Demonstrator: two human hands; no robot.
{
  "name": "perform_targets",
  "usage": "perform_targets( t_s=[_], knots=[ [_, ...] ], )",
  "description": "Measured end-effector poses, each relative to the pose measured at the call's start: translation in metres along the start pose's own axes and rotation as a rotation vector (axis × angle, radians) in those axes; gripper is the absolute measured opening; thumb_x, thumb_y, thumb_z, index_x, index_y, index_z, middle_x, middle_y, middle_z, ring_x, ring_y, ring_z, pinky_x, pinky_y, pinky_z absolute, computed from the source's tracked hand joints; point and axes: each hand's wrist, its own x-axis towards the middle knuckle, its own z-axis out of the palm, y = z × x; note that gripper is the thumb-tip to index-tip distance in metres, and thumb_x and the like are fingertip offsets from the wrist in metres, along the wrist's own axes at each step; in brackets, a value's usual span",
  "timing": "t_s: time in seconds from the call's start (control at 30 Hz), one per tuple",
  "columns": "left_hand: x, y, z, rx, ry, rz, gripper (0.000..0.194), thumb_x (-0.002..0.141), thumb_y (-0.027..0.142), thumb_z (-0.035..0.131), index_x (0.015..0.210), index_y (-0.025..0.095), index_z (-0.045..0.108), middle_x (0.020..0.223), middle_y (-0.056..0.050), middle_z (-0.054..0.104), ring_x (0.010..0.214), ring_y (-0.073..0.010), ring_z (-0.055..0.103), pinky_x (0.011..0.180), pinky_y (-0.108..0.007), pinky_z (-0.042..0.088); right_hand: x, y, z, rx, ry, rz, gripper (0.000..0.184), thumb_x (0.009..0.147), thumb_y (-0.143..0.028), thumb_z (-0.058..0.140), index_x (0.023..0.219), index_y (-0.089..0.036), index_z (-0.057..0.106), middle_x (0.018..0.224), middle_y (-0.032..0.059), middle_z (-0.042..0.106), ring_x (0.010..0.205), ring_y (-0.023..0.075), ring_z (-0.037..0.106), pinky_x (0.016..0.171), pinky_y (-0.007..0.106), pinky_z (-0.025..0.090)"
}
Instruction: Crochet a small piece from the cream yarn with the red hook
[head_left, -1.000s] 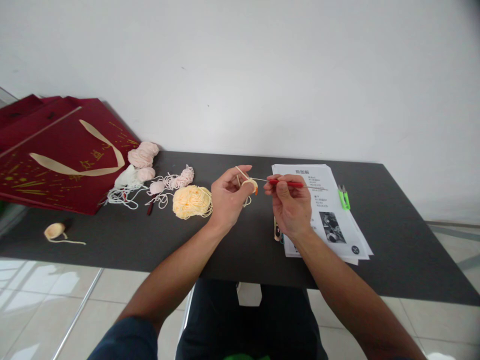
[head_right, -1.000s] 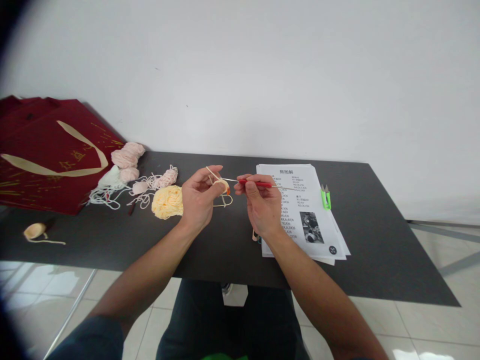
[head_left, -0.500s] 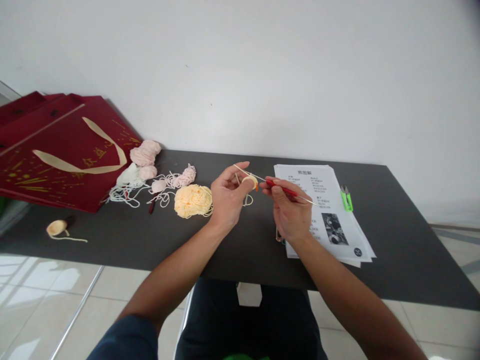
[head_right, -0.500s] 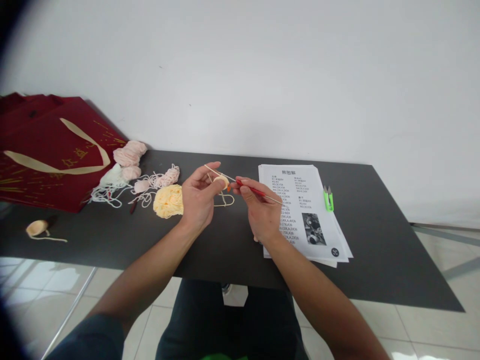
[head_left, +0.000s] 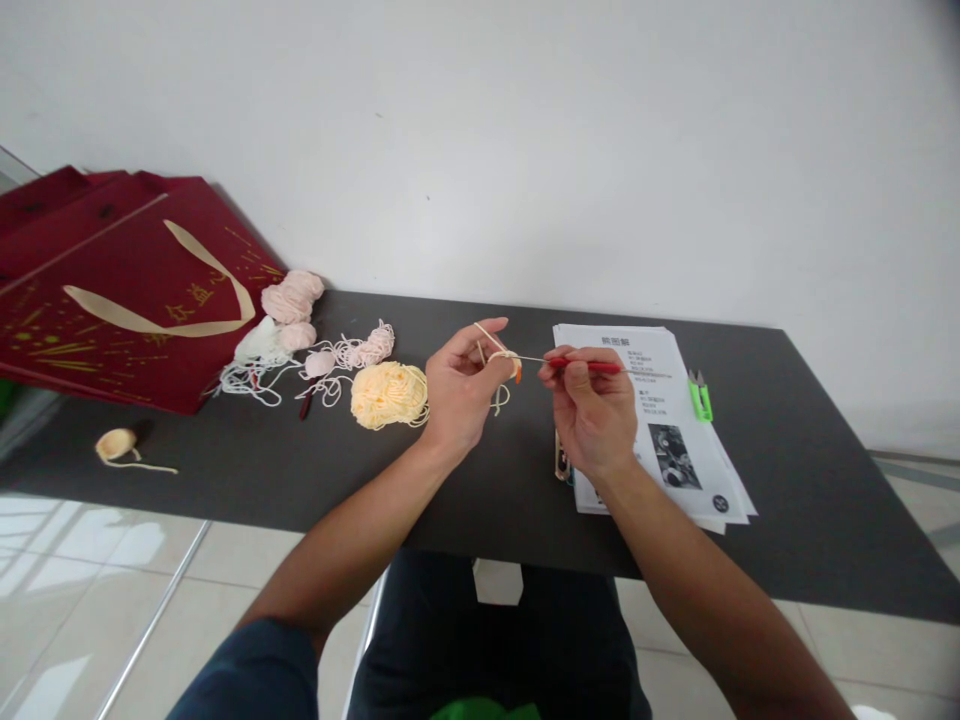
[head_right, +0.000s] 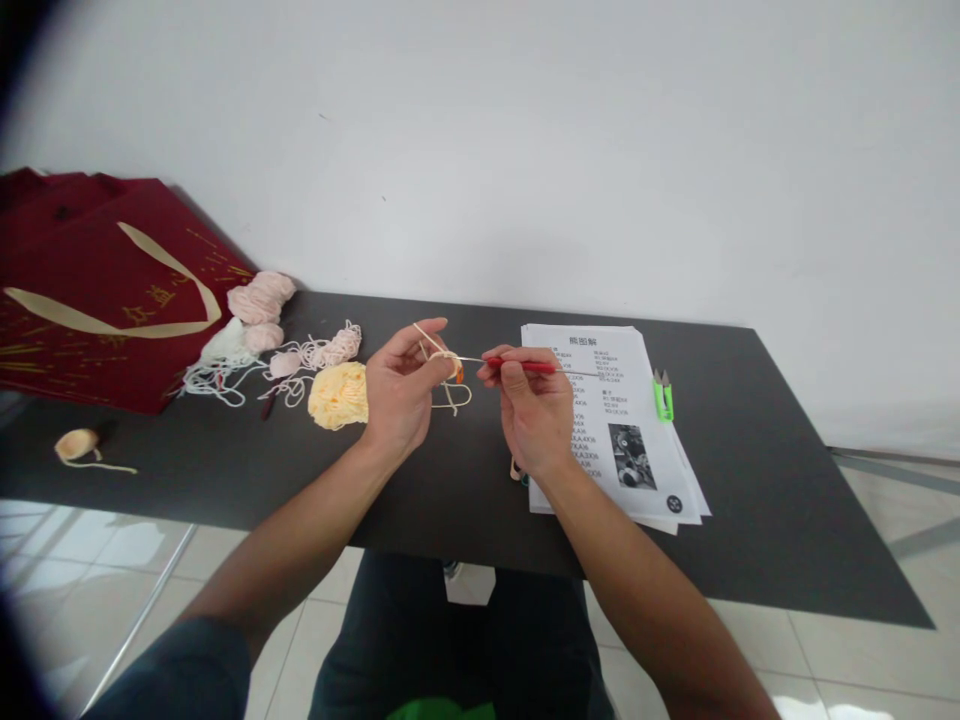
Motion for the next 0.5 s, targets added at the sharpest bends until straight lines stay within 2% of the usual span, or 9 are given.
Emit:
perform_targets(
  t_s=[0.17,0.5],
  knots=[
    [-0.0016,-0.0019,-0.0009,0.06,0.024,0.038,0.036,0.073,0.016,0.082,0.108,0.024,0.077,0.075,0.004,0.065,0.065,-0.0084,0.059,0.063,-0.023,0.049,-0.0023,-0.0011,0.0023,-0.032,0.017,-0.071,0.013,0.085,-0.039,0.083,0.088,-0.031,0.073,0.095,-0.0006,0.076,0.075,0.0134,0.069,0.071,0.03,0.057],
    [-0.0032,-0.0023,-0.0011,0.13,0.079,0.115,0.032,0.076,0.017,0.082,0.107,0.024,0.077,0.075,0.004,0.067,0.064,-0.0082,0.058,0.062,-0.022,0.048,-0.0061,0.0018,0.0004,-0.112,0.023,-0.162,0.008,0.088,-0.034,0.081,0.092,-0.03,0.076,0.098,0.0009,0.078,0.078,0.0148,0.073,0.071,0.032,0.06]
  ],
)
